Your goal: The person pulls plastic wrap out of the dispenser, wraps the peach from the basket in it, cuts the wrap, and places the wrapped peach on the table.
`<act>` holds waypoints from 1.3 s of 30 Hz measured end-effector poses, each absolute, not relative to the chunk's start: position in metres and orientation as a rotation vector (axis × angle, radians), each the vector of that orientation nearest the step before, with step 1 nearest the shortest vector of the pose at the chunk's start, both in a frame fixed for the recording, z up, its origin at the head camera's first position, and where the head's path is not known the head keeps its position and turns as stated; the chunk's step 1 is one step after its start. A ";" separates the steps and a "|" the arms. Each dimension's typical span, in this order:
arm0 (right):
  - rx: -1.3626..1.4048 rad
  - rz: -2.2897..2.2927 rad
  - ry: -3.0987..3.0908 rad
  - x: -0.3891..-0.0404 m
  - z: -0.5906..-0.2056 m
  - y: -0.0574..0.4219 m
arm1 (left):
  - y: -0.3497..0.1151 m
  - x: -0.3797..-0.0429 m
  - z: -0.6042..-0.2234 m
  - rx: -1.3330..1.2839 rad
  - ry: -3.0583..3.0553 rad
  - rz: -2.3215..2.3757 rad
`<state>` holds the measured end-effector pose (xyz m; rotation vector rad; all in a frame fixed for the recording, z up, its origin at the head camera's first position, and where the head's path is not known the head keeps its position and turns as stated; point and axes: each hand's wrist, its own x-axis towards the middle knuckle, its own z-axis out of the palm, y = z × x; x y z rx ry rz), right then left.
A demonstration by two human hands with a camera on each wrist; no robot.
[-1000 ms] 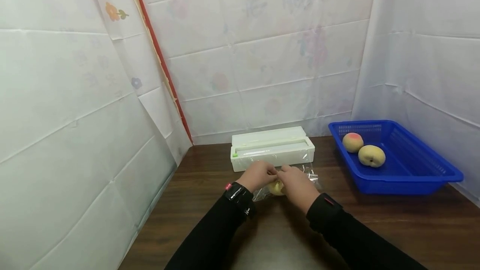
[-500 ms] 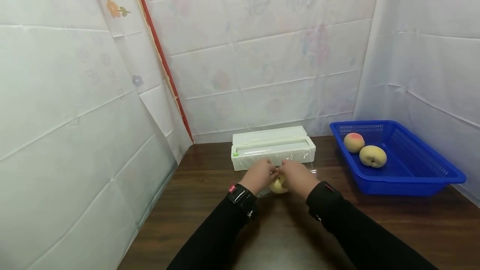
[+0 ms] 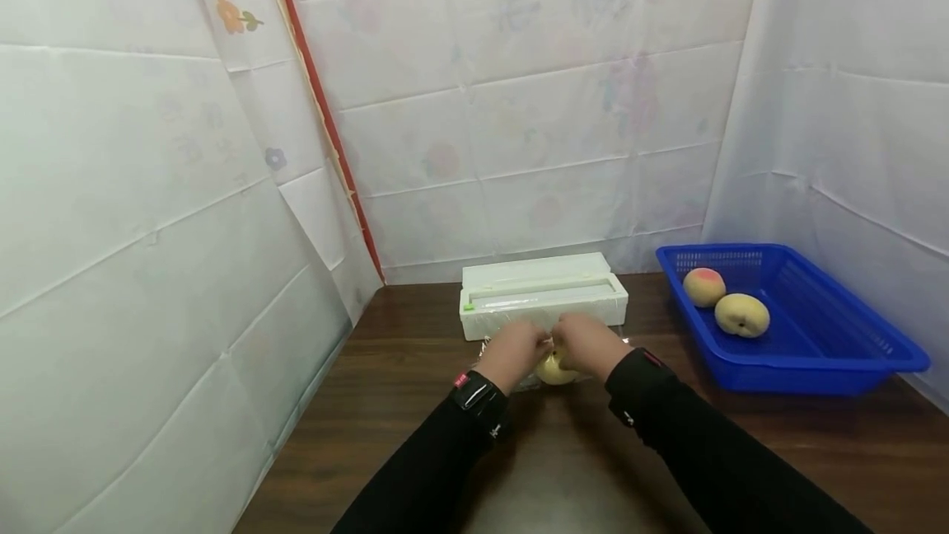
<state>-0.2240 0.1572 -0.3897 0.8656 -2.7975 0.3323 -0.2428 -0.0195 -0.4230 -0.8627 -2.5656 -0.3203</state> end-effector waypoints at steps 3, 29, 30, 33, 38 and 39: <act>0.861 0.378 -2.834 -0.227 -0.387 0.158 | -0.023 -0.237 -0.423 -0.891 -2.509 -0.230; 0.871 0.688 -2.932 -0.254 -0.385 0.161 | -0.010 -0.194 -0.435 -0.956 -2.432 -0.056; 0.874 0.693 -2.937 -0.255 -0.385 0.160 | -0.010 -0.194 -0.435 -0.947 -2.445 -0.061; 0.867 0.692 -2.962 -0.260 -0.387 0.159 | -0.011 -0.196 -0.433 -0.918 -2.477 -0.074; 0.798 0.666 -2.998 -0.267 -0.387 0.157 | -0.012 -0.205 -0.431 -0.906 -2.466 -0.073; 0.781 0.661 -3.007 -0.268 -0.387 0.157 | -0.011 -0.208 -0.431 -0.911 -2.457 -0.064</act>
